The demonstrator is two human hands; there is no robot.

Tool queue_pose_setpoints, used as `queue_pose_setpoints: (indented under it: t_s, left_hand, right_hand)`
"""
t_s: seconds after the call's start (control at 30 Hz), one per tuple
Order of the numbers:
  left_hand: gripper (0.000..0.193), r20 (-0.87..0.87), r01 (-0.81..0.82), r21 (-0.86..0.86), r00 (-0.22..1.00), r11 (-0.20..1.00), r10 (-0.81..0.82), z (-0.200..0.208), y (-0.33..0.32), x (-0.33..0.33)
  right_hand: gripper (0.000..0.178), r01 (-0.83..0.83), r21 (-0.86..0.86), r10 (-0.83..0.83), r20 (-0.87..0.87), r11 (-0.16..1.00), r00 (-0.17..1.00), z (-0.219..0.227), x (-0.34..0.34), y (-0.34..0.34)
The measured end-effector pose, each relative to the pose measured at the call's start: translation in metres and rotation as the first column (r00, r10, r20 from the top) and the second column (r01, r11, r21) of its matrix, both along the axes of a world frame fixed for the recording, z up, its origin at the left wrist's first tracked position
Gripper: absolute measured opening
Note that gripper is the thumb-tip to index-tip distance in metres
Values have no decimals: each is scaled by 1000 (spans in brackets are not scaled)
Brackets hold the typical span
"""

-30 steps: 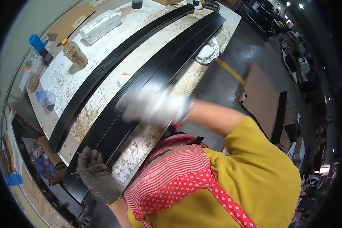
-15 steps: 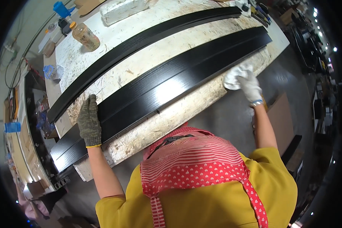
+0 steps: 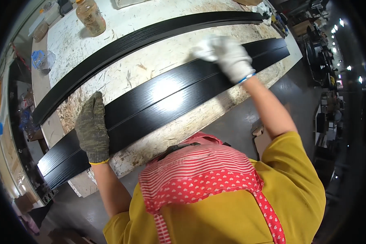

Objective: The person cleans long black panels on a workbench by pouring liquid from a bottle onto a cloth, wiping the panels down, and scraping their edges with a small blade.

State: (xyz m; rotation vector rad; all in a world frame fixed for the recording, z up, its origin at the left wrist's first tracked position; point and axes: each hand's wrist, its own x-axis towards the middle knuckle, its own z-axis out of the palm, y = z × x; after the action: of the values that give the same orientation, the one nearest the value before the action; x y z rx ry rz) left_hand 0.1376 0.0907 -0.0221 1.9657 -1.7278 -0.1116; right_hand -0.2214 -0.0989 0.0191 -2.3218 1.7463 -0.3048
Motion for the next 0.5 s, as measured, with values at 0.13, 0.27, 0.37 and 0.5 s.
queue_pose_setpoints:
  t_s: [0.13,0.27,0.37,0.5]
  left_hand:
    - [43,58,96,58,993,994,-100,-5,3,12]
    - [39,82,108,128,990,986,-119,-18,-7,10]
    - [33,-118,43,99,993,994,-31,-4,-1,3]
    - [35,-236,33,187,972,982,13,12,-10,-5]
  right_hand:
    - [20,-311,-337,240,-236,889,942,-39,-9,-3]
    - [41,-529,1,528,-52,849,848,-3,116,98]
    - [26,-72,-218,79,24,973,997,-48,-8,29]
    - [21,355,-112,-317,264,928,911,-31,-83,8]
